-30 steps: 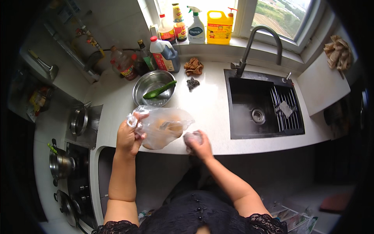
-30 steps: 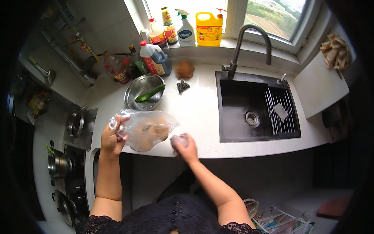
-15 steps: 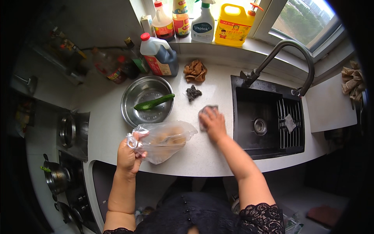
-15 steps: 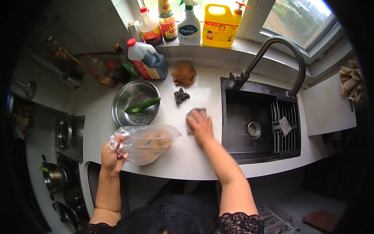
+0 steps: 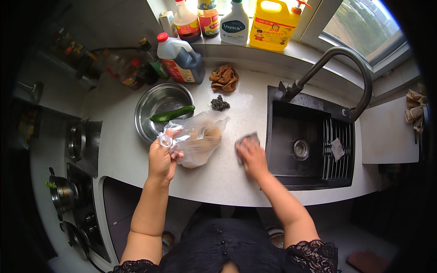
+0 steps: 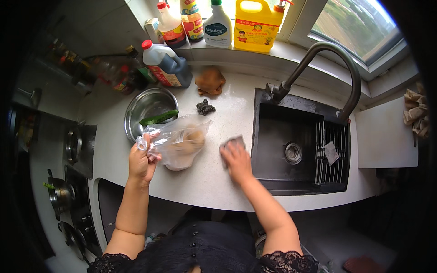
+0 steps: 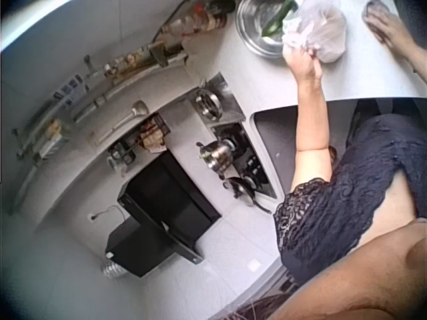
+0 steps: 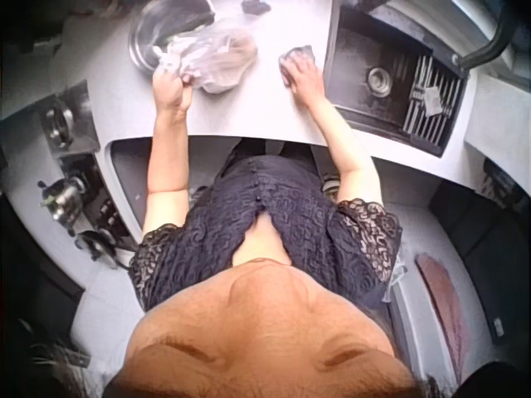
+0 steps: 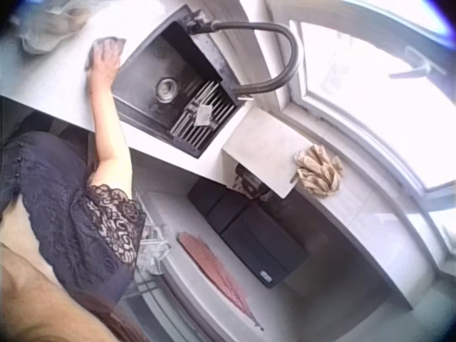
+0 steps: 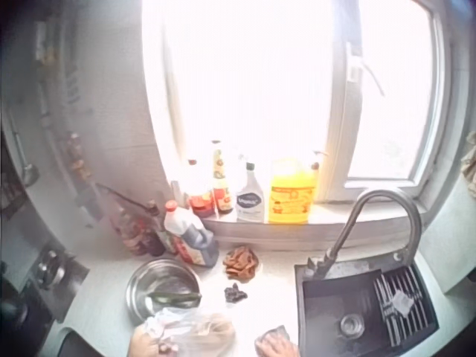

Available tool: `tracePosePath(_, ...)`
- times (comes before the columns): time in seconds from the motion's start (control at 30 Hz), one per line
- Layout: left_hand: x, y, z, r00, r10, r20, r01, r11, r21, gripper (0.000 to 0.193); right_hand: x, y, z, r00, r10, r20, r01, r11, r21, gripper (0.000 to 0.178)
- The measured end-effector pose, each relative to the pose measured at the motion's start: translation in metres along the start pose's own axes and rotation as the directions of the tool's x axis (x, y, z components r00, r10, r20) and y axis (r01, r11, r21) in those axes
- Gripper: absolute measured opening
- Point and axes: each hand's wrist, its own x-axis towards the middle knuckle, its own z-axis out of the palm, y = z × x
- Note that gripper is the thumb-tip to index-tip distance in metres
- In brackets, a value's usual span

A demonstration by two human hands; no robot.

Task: The person cleans a wooden table and a nearby shelf using a cloth, then washes the cloth in the kitchen sink. They move plastic bags and other items aside to wipe the surfaces, then rinse and wring the cloth under running water.

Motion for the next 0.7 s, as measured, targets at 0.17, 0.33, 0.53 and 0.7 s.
tracePosePath(0.17, 0.01, -0.03, -0.02, 0.99, 0.129, -0.064, -0.118, 0.981, 0.151, 0.031, -0.083, -0.02, -0.015, 0.967, -0.238, 0.085, 0.234, 0.971, 0.055, 0.052)
tracePosePath(0.33, 0.001, -0.086, -0.079, 0.904, 0.428, -0.015, -0.278, 0.613, 0.74, 0.016, -0.097, -0.024, -0.026, 0.95, -0.271, 0.156, 0.27, 0.962, 0.03, 0.052)
tracePosePath(0.53, -0.027, -0.108, -0.076, 0.776, 0.561, 0.288, -0.443, 0.159, 0.882, 0.028, -0.063, -0.06, -0.041, 0.981, -0.134, 0.144, 0.115, 0.985, 0.13, 0.059)
tracePosePath(0.7, -0.033, -0.094, -0.066, 0.792, 0.403, 0.458, -0.519, 0.05, 0.854, 0.037, -0.056, -0.076, -0.028, 0.958, -0.039, 0.284, 0.047, 0.999, -0.022, 0.06)
